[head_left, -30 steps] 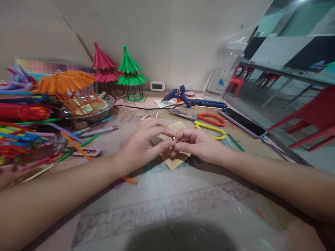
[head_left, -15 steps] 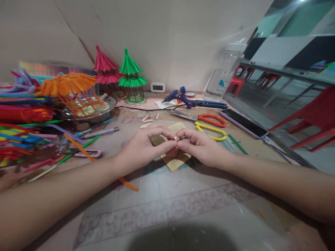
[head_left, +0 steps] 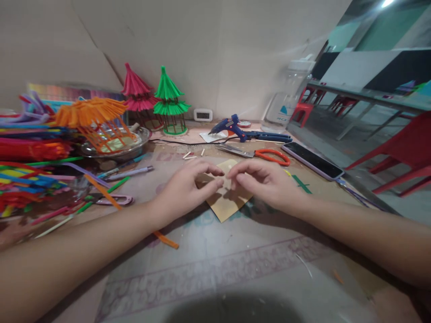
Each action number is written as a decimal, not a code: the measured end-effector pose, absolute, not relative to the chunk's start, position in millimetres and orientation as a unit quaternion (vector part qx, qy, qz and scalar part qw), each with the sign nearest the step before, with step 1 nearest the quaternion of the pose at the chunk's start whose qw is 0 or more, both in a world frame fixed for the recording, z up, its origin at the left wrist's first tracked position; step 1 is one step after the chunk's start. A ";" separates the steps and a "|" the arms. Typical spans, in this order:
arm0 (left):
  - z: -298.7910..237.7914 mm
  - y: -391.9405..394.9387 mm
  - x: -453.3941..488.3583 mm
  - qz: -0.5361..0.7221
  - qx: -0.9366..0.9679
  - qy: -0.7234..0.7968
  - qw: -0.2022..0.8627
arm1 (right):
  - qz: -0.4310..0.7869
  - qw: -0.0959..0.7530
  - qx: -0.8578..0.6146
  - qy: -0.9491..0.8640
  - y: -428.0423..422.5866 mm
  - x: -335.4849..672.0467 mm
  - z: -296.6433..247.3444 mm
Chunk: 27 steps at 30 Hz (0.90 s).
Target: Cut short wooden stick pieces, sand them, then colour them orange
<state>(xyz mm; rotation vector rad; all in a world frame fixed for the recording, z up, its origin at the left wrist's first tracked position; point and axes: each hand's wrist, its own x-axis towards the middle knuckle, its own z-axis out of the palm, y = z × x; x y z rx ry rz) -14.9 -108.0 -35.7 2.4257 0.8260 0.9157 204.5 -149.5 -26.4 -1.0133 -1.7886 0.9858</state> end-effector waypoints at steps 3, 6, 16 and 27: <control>-39.1 -106.5 -15.7 0.241 0.923 0.270 0.134 | 0.417 0.427 -0.423 -0.681 -131.0 221.9 -20.4; -37.5 -110.3 -16.0 0.159 0.951 0.238 0.120 | 0.398 0.397 -0.456 -0.690 -116.4 233.6 -21.8; -38.1 -115.6 -17.5 0.142 0.956 0.232 0.105 | 0.188 0.224 -0.468 -0.834 -97.3 223.4 -36.2; -38.2 -114.0 -15.4 0.134 0.958 0.235 0.095 | 0.098 0.174 -0.383 -0.902 -110.2 226.3 -30.2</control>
